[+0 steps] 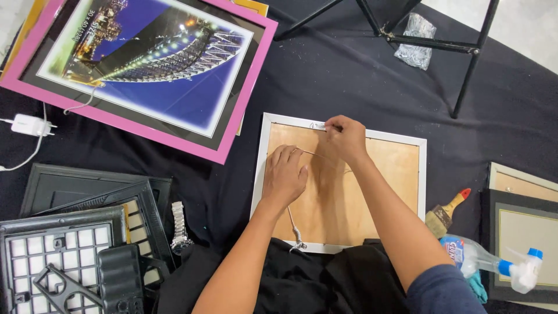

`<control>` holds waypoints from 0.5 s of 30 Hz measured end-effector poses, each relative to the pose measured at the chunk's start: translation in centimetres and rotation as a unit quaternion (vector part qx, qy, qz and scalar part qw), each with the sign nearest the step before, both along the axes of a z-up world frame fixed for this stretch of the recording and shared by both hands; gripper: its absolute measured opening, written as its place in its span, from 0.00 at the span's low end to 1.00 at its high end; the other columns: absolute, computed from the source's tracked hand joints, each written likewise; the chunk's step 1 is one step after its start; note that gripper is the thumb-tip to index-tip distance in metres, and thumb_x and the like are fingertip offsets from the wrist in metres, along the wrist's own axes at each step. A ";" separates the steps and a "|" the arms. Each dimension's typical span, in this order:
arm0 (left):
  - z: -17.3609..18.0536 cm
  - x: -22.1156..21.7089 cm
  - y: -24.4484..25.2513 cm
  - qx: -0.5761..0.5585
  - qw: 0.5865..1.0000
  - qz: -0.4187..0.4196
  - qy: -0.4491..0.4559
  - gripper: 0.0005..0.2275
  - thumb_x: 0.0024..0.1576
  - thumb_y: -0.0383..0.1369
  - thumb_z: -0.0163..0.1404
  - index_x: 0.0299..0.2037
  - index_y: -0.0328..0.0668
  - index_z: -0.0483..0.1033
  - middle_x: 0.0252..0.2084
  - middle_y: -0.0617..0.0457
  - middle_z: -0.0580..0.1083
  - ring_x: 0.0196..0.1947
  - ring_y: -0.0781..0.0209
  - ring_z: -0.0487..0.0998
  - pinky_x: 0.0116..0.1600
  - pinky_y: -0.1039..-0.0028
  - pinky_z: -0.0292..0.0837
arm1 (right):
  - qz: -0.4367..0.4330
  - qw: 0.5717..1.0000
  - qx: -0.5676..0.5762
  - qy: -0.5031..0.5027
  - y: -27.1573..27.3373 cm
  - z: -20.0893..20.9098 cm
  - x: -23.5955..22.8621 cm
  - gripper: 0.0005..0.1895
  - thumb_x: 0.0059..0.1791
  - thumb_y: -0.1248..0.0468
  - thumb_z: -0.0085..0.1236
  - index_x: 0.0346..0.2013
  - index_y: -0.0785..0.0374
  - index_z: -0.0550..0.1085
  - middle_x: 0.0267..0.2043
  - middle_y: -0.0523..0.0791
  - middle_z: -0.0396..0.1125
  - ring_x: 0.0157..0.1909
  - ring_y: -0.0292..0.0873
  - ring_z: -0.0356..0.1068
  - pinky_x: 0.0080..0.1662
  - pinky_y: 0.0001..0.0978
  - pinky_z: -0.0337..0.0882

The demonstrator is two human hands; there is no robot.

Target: Attaching hanging wires to the back of picture frames and cleaning the frame backings with a brush.

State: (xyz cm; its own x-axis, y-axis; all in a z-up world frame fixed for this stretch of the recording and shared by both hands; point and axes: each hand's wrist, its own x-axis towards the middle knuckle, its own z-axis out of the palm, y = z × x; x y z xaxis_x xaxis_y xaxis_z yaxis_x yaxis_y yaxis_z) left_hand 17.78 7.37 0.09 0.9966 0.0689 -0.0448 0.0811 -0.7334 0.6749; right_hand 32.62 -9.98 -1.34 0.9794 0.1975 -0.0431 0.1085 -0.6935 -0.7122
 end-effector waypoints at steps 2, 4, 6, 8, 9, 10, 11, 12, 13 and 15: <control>0.1 0.1 -0.1 0.002 1.000 0.001 0.004 0.20 0.59 0.41 0.44 0.60 0.43 0.72 0.61 0.46 0.69 0.71 0.49 0.59 0.70 0.55 0.55 | 0.034 0.997 -0.053 -0.036 0.3 0.1 0.7 0.07 0.47 0.69 0.62 0.36 0.54 0.82 0.33 0.44 0.74 0.38 0.45 0.76 0.41 0.33 0.74; 0.1 0.2 -0.1 0.005 1.000 0.004 0.008 0.20 0.59 0.41 0.44 0.60 0.43 0.72 0.61 0.46 0.69 0.71 0.48 0.60 0.70 0.55 0.55 | 0.069 0.989 -0.105 -0.072 0.9 0.3 1.1 0.08 0.47 0.71 0.62 0.35 0.54 0.82 0.33 0.44 0.72 0.39 0.47 0.75 0.43 0.35 0.74; 0.0 0.3 -0.2 0.007 1.000 0.002 0.009 0.20 0.59 0.39 0.46 0.59 0.42 0.72 0.60 0.45 0.70 0.71 0.47 0.59 0.70 0.54 0.55 | 0.085 0.987 -0.124 -0.064 1.5 0.7 1.3 0.08 0.48 0.71 0.61 0.37 0.54 0.81 0.35 0.46 0.71 0.41 0.50 0.75 0.44 0.38 0.74; 0.1 0.3 -0.2 0.007 1.000 0.001 0.022 0.20 0.59 0.40 0.46 0.59 0.42 0.72 0.61 0.46 0.69 0.72 0.48 0.58 0.71 0.54 0.54 | 0.078 0.988 -0.119 -0.054 1.7 0.0 1.6 0.07 0.48 0.69 0.63 0.37 0.53 0.81 0.36 0.45 0.71 0.42 0.49 0.75 0.45 0.38 0.74; 0.1 0.4 -0.2 0.007 0.999 -0.001 0.033 0.20 0.59 0.41 0.45 0.59 0.43 0.72 0.62 0.46 0.69 0.72 0.48 0.57 0.71 0.54 0.53 | 0.070 0.990 -0.113 -0.046 1.7 -0.2 1.8 0.06 0.48 0.68 0.64 0.38 0.52 0.81 0.37 0.45 0.71 0.43 0.49 0.75 0.46 0.37 0.74; 0.3 0.4 -0.2 0.007 0.999 0.000 0.033 0.20 0.59 0.41 0.45 0.59 0.43 0.72 0.62 0.46 0.69 0.72 0.48 0.57 0.71 0.54 0.53 | 0.070 0.990 -0.113 -0.046 1.7 -0.4 1.9 0.06 0.48 0.68 0.64 0.38 0.52 0.81 0.37 0.45 0.71 0.43 0.49 0.75 0.46 0.37 0.74; 0.5 0.3 -0.1 0.000 0.999 -0.001 0.036 0.20 0.59 0.40 0.45 0.59 0.42 0.72 0.62 0.46 0.68 0.72 0.48 0.57 0.71 0.54 0.53 | 0.068 0.992 -0.099 -0.028 1.8 -0.6 2.0 0.06 0.48 0.68 0.64 0.37 0.53 0.82 0.38 0.46 0.70 0.43 0.48 0.74 0.45 0.36 0.74; 0.7 0.3 -0.1 -0.007 0.999 -0.001 0.038 0.20 0.58 0.39 0.45 0.59 0.42 0.72 0.62 0.46 0.68 0.72 0.48 0.57 0.71 0.54 0.52 | 0.065 0.994 -0.085 -0.010 1.8 -0.8 2.1 0.05 0.49 0.68 0.64 0.36 0.53 0.82 0.39 0.46 0.70 0.43 0.48 0.74 0.45 0.36 0.74; 0.7 0.3 0.0 -0.006 0.999 -0.001 0.039 0.20 0.58 0.39 0.45 0.59 0.42 0.72 0.62 0.46 0.68 0.72 0.48 0.57 0.71 0.54 0.52 | 0.066 0.994 -0.084 -0.009 1.8 -1.3 2.1 0.05 0.49 0.68 0.64 0.36 0.53 0.82 0.39 0.46 0.70 0.43 0.48 0.74 0.45 0.36 0.74; 0.7 0.3 0.0 -0.007 0.999 0.001 0.033 0.20 0.59 0.38 0.46 0.59 0.41 0.73 0.62 0.45 0.69 0.72 0.48 0.57 0.72 0.56 0.51 | 0.038 0.998 -0.044 0.012 1.7 -2.1 2.1 0.04 0.48 0.64 0.66 0.37 0.51 0.82 0.41 0.46 0.69 0.44 0.46 0.72 0.45 0.33 0.74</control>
State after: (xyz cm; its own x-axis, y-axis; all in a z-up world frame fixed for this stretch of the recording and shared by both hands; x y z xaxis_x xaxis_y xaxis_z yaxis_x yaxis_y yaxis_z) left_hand 18.09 7.33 0.83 0.9913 0.0694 -0.1116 0.1270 -0.7233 0.6788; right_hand 34.72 -8.27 -3.43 0.9604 0.2648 -0.0866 0.1465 -0.7445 -0.6513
